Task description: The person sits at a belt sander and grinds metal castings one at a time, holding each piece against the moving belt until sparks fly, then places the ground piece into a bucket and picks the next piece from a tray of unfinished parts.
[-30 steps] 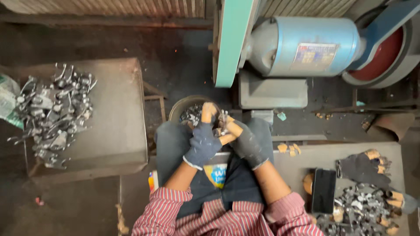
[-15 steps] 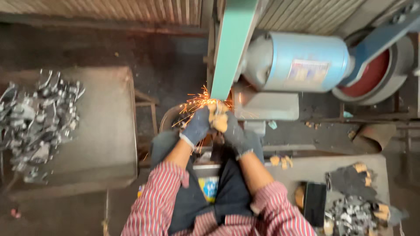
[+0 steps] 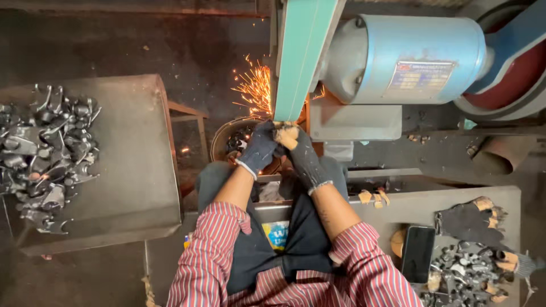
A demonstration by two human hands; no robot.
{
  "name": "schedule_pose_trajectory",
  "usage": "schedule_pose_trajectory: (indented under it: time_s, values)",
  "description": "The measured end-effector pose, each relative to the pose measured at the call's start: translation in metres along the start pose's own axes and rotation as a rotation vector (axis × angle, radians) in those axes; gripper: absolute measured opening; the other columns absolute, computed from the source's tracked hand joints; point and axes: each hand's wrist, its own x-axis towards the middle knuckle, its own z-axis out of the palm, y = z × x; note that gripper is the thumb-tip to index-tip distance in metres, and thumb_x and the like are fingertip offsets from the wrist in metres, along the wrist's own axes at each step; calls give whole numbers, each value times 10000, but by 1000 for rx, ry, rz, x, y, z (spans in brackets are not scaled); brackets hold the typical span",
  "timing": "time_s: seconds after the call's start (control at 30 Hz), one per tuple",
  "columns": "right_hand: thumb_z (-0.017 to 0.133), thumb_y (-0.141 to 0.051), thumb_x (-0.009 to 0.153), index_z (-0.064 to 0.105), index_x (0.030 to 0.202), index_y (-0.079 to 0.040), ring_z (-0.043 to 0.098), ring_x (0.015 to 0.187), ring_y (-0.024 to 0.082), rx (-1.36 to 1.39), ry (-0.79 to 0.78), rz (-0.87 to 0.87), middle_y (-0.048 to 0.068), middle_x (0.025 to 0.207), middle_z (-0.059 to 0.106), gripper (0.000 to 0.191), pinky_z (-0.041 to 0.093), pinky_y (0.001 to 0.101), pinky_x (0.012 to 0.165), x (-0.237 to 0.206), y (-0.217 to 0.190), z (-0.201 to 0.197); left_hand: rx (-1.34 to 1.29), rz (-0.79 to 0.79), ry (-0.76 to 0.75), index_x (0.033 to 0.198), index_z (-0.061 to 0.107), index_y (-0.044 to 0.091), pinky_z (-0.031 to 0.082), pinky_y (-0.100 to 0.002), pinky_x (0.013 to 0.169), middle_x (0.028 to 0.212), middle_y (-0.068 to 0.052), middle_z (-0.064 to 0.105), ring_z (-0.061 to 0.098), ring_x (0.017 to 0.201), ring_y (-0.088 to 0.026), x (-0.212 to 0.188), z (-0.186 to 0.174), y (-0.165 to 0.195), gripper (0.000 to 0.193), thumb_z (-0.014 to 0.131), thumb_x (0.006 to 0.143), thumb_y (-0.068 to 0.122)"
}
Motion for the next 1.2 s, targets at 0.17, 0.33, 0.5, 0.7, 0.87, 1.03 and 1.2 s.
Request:
schedule_pose_trajectory:
  time_s: [0.17,0.33,0.5,0.7,0.87,1.03,1.2]
  values:
    - [689,-11,892,519,1368,-77,585,1190,264,243,-43,-61,180,1282,613,509,507,373,998,-26,-49,-28,-468,-422,-38,1328,588,-1,563,-363,819,1086,-107,682,653,965,-223,-25,10,49,433,693,950,185]
    - [710,-55,904,640,1239,-20,640,1189,250,-380,-99,-361,188,1249,671,344,524,374,991,-41,-92,-46,-60,-133,-273,1494,365,74,512,-297,909,1167,-7,620,581,1036,-100,-52,29,105,717,725,893,225]
    - [637,-233,1006,719,1167,-14,674,946,150,276,151,325,77,1050,749,284,546,309,839,-13,-81,-13,602,-200,42,1381,617,77,503,-328,910,1169,-142,724,653,1057,-193,-41,13,92,486,637,983,356]
    - [636,-252,1020,723,1090,20,651,785,137,389,129,459,35,907,715,294,527,272,687,17,-60,10,544,-104,398,1112,724,18,549,-374,847,1016,-188,764,733,933,-307,-27,4,39,366,603,970,333]
    - [650,-254,1030,705,1114,32,583,676,179,433,240,608,78,871,684,304,454,314,559,12,-75,-9,572,-62,410,1072,731,-19,546,-415,773,961,-220,734,714,888,-332,-8,29,38,378,617,958,323]
    - [640,-217,963,659,1189,-18,705,919,150,670,395,428,53,1046,729,302,591,292,805,-12,-68,-22,493,70,58,1147,748,40,553,-384,772,953,-159,755,732,870,-261,-19,26,57,416,596,970,385]
    - [592,-341,1067,655,1199,-6,668,919,223,888,359,448,103,1053,688,365,555,371,823,13,-41,-21,-74,-411,130,975,738,-25,394,-351,574,775,-48,631,528,670,-159,-14,34,52,410,836,867,359]
